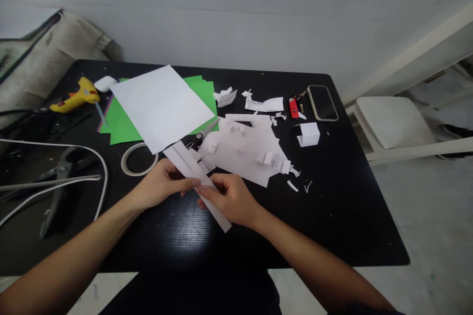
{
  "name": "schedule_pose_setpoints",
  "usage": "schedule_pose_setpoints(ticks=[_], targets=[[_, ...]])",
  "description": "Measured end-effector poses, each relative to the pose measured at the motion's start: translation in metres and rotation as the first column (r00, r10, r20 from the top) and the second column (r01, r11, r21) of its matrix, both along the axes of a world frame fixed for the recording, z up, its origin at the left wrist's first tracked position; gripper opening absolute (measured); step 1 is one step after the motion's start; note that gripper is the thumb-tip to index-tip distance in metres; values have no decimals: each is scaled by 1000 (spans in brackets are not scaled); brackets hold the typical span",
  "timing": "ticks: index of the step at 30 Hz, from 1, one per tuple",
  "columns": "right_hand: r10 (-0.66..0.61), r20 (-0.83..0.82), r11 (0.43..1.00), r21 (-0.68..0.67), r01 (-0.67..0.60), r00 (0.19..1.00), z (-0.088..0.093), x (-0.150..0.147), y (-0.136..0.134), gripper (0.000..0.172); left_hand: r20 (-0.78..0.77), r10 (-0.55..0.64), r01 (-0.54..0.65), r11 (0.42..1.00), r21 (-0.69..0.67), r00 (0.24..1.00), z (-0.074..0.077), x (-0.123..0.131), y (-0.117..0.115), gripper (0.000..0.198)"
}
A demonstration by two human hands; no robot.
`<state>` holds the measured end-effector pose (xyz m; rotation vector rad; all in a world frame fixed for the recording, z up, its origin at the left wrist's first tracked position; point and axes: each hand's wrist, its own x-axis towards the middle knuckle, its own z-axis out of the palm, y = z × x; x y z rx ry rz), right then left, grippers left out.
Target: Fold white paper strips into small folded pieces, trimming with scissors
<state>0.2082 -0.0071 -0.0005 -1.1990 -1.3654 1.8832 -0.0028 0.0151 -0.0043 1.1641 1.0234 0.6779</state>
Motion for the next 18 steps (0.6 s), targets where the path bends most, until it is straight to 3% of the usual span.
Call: schedule_pose_setpoints(ticks=[10,18], targets=[[40,-22,999,0,-40,999,0,2,0,34,54,200,-205,972,112,978,7,-23,18,15],[44,-18,999,-20,-44,999,-1,2,-2,32,156,474,-492,862,118,867,16,-35,30,12]])
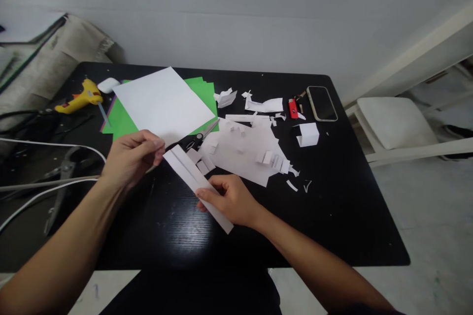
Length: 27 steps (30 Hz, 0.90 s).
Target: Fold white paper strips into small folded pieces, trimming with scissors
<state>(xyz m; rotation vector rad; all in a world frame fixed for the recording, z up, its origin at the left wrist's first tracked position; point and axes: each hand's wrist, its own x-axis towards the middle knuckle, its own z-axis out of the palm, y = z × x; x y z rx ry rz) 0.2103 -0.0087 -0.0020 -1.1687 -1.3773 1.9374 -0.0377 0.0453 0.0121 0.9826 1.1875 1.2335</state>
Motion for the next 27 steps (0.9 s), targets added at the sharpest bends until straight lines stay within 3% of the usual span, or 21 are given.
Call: schedule_pose_setpoints(ticks=[3,5,8,10,12,17,21,24,27], targets=[[-64,-26,996,-63,62,998,0,-2,0,33,66,59,-60,998,21,996,0,5,0,14],[-122,-47,990,-83,117,991,-1,-3,1,35,92,3,-5,1000,25,996,-4,10,-4,21],[-178,-68,982,-81,172,982,-2,-4,3,37,40,-211,211,977,-21,977,-10,20,-13,23],[-186,-84,981,-81,179,979,-3,-4,3,37,-53,-394,391,918,-63,918,-12,25,-18,22],[-177,-110,982,-82,168,978,-4,-4,3,36,-103,-480,474,877,-82,871,-13,28,-21,20],[-191,-223,977,-139,162,956,-3,-3,3,34,-96,-503,497,864,-85,859,-10,28,-21,22],[-245,-332,950,-271,157,911,1,-2,5,35,-99,-554,545,832,-101,827,-9,27,-20,24],[-257,-413,920,-382,90,874,2,0,8,34,-114,-593,583,805,-108,797,-10,29,-21,25],[-235,-437,914,-404,44,868,1,1,9,30,-101,-587,581,809,-88,803,-11,32,-23,20]])
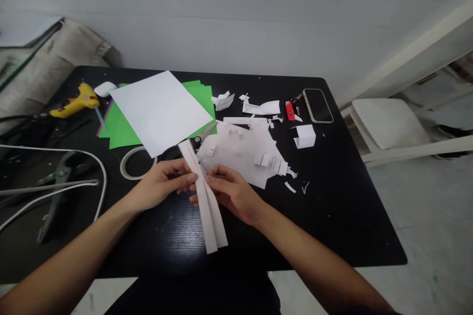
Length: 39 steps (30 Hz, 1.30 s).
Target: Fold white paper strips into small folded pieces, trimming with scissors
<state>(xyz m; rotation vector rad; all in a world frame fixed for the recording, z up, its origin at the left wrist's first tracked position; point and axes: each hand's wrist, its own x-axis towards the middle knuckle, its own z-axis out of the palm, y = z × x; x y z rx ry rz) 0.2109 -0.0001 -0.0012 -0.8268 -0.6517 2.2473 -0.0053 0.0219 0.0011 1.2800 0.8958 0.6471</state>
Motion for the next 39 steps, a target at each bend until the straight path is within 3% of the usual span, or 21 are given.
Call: schedule_pose_setpoints(ticks=[7,13,17,25,30,36,39], targets=[[-77,136,990,129,59,988,-5,-3,-1,32,60,63,-58,996,-72,996,-5,8,-7,22],[-184,316,967,227,114,931,-4,-2,-2,51,74,89,-85,995,-46,993,-3,9,-8,32],[-154,372,966,253,59,916,-4,-3,-3,59,21,38,-38,999,7,999,-1,9,-10,39],[-96,298,964,265,14,950,-4,-3,-2,43,-89,28,-19,995,95,996,-3,7,-13,36],[-193,308,941,327,87,932,-1,0,2,29,-143,-40,49,997,56,989,-2,5,-14,38],[-184,322,948,308,81,929,-2,0,2,32,10,-33,33,999,31,999,-1,5,-10,51],[-195,344,945,317,82,918,-2,-1,1,31,39,-27,28,1000,-3,999,-3,7,-9,48]])
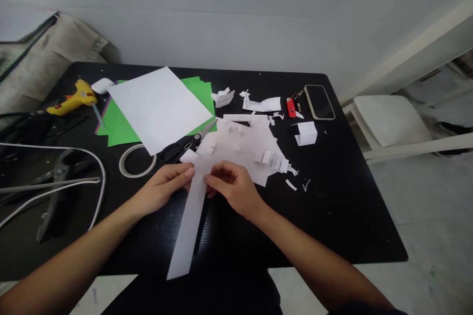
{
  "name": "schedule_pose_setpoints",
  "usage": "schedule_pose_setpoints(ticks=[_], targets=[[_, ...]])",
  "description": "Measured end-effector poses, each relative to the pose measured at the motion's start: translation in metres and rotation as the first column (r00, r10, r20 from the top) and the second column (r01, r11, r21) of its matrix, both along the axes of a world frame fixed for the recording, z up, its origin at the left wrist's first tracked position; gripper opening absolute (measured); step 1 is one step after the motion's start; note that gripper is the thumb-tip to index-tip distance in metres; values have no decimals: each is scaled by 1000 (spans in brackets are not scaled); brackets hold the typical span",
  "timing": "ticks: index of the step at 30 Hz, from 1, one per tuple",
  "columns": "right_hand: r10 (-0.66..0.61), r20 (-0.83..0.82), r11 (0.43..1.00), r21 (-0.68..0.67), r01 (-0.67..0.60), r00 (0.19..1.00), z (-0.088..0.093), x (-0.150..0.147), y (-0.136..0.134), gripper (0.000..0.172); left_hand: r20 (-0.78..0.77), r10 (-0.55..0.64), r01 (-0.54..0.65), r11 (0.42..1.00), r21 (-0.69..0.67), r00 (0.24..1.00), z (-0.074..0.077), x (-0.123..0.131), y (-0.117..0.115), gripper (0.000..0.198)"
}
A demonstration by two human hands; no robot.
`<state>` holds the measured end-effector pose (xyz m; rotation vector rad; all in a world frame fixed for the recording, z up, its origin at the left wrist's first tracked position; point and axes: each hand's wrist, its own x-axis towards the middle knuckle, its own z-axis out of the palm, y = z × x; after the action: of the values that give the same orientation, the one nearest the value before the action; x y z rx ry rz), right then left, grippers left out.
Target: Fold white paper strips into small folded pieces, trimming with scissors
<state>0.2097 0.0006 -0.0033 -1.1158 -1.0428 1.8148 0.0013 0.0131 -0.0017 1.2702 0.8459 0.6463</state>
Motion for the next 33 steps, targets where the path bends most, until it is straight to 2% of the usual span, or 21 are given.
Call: schedule_pose_setpoints(ticks=[8,12,15,21,23,27,33], targets=[[-31,16,999,20,31,999,2,-1,-1,32,-24,44,-44,999,10,999,-2,6,-5,37],[-56,2,998,-2,56,998,2,-1,0,31,95,65,-47,982,-181,993,-7,6,-6,49],[-80,8,997,-1,80,997,1,-1,0,31,132,122,-79,953,-294,984,-8,7,-7,47],[-96,19,995,16,96,995,0,-2,-1,31,50,134,-118,963,-244,990,-3,12,-9,39],[-92,19,996,19,91,996,0,-2,-1,30,80,130,-102,951,-292,988,-5,13,-11,44],[-69,10,997,21,69,998,1,-2,0,29,186,168,-65,885,-462,968,-11,13,-11,50],[-71,2,998,2,71,998,0,-1,1,30,191,167,-62,887,-458,967,-6,14,-11,43]])
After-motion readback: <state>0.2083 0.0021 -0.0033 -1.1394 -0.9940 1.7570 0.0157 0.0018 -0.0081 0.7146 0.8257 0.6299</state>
